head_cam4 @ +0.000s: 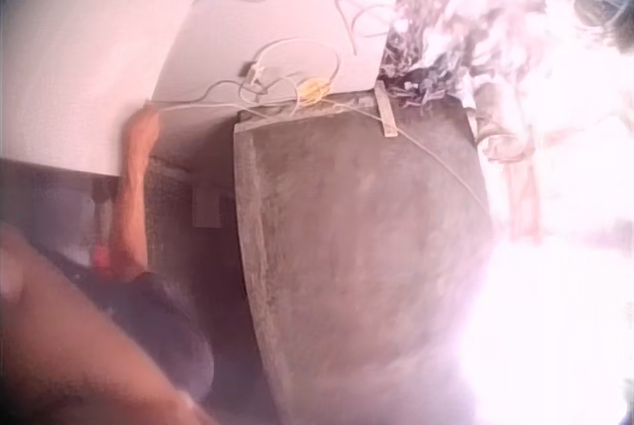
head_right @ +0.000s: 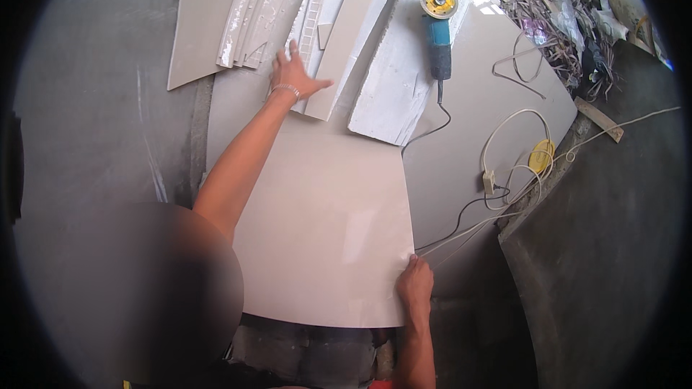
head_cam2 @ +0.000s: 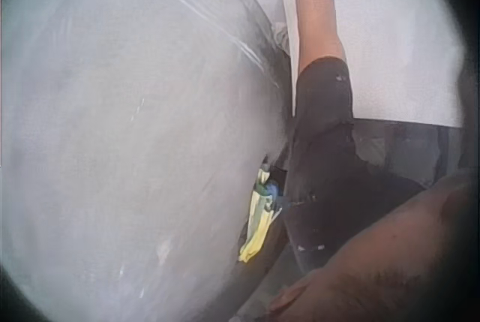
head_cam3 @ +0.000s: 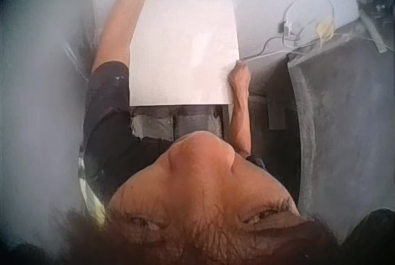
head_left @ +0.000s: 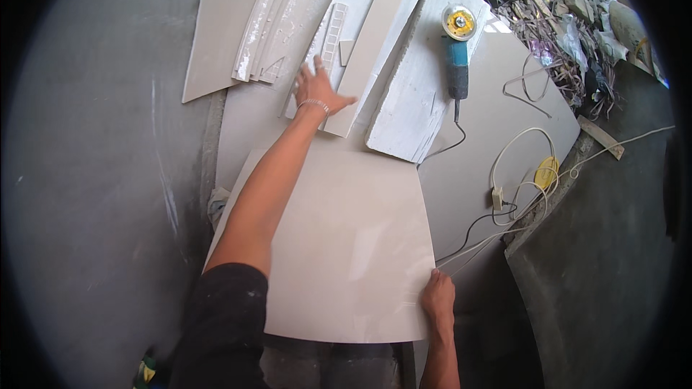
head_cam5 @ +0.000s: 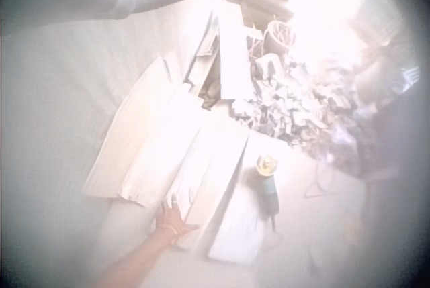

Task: The person measures and marks a large ceramic tile using a tape measure, a red marker, and a metal ruler. They draw straight lines and right angles on the tile surface, then lift the tile and place it on a stack of other tiles.

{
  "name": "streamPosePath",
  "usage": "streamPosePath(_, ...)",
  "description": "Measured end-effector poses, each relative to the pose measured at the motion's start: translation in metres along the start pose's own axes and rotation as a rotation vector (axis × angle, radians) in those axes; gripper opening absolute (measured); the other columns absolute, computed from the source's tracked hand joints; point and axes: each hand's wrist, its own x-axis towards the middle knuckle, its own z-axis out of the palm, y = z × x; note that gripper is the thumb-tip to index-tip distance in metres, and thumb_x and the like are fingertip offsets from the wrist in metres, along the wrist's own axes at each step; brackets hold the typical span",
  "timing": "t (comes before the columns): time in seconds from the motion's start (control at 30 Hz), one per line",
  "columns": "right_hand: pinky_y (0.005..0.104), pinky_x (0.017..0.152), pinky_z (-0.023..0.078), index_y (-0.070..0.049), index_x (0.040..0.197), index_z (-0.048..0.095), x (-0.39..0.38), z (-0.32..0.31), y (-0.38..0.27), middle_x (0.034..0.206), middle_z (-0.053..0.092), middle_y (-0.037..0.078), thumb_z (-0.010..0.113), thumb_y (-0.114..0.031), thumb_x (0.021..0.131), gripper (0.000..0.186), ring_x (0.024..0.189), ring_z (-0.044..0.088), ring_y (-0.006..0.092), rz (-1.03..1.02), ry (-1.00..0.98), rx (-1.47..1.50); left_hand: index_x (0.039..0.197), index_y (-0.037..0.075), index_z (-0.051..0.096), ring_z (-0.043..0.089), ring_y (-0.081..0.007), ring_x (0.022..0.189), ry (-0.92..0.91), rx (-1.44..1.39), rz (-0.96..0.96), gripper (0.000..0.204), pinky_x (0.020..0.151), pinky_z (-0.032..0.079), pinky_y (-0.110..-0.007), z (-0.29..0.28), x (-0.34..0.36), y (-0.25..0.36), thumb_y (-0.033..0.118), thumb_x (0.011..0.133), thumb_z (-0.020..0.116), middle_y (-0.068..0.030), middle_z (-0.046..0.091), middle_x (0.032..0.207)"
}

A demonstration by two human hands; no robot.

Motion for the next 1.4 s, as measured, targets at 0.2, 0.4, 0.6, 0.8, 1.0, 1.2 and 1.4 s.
streamPosePath(0.2,0.0645,0.083,0.048,0.009,0.097,0.067,-0.002,-0.011,-0.015,0.094,0.069,0.038,0.040,-0.026,0.113,0.047,0.094,0.064,0.0607,0.049,-0.022,0.015,0.166,0.012,0.027,0.031,-0.0523,0.147,0.243,-0.090,-0.144,0.126,0.118,0.037,-0.066,0.057,0.057,0.073,0.058,0.070,0.094,-0.0348,0.025,0.162)
streamPosePath(0.4,0.0626,0.081,0.048,0.008,0.099,0.066,-0.003,-0.005,-0.017,0.093,0.069,0.036,0.040,-0.025,0.114,0.044,0.092,0.064,0.0595,0.118,-0.050,0.052,0.157,0.006,0.041,0.045,-0.0411,0.131,0.321,0.015,0.042,0.108,0.106,0.046,-0.059,0.067,0.076,0.048,0.051,0.072,0.091,-0.0247,0.037,0.147)
streamPosePath(0.6,0.0625,0.080,0.048,0.007,0.099,0.066,-0.003,-0.004,-0.017,0.093,0.069,0.036,0.039,-0.025,0.114,0.045,0.092,0.064,0.0594,0.090,-0.037,0.030,0.147,-0.001,0.049,0.048,-0.0396,0.133,0.289,0.051,0.003,0.093,0.106,0.050,-0.056,0.052,0.082,0.056,0.035,0.072,0.090,-0.0239,0.047,0.142)
streamPosePath(0.8,0.0603,0.075,0.047,0.009,0.094,0.065,-0.004,-0.004,-0.016,0.090,0.067,0.037,0.041,-0.024,0.113,0.045,0.088,0.063,0.0595,0.061,-0.009,0.026,0.142,-0.008,0.053,0.049,-0.0465,0.132,0.331,-0.139,0.045,0.086,0.108,0.051,-0.050,0.016,0.067,0.041,0.034,0.072,0.079,-0.0272,0.050,0.135)
streamPosePath(1.0,0.0616,0.077,0.048,0.007,0.098,0.066,-0.006,-0.004,-0.019,0.092,0.070,0.035,0.041,-0.025,0.114,0.044,0.089,0.065,0.0582,0.094,-0.028,0.049,0.128,-0.008,0.066,0.063,-0.0425,0.122,0.484,-0.128,0.118,0.078,0.108,0.053,-0.045,-0.029,0.104,-0.030,0.040,0.069,0.080,-0.0266,0.061,0.129)
streamPosePath(1.2,0.0603,0.076,0.048,0.007,0.098,0.066,-0.005,-0.004,-0.021,0.091,0.069,0.035,0.042,-0.025,0.113,0.043,0.089,0.065,0.0581,0.093,-0.006,0.003,0.130,-0.008,0.063,0.064,-0.0411,0.125,0.517,-0.240,0.044,0.078,0.109,0.052,-0.045,-0.022,0.142,-0.071,0.039,0.070,0.080,-0.0287,0.065,0.132)
streamPosePath(1.4,0.0595,0.073,0.046,0.008,0.092,0.065,-0.005,-0.005,-0.025,0.088,0.067,0.034,0.042,-0.023,0.113,0.044,0.087,0.063,0.0575,0.114,0.000,0.006,0.134,-0.009,0.057,0.058,-0.0413,0.130,0.620,-0.309,0.022,0.084,0.113,0.050,-0.045,0.001,0.164,-0.082,0.039,0.070,0.082,-0.0281,0.059,0.138)
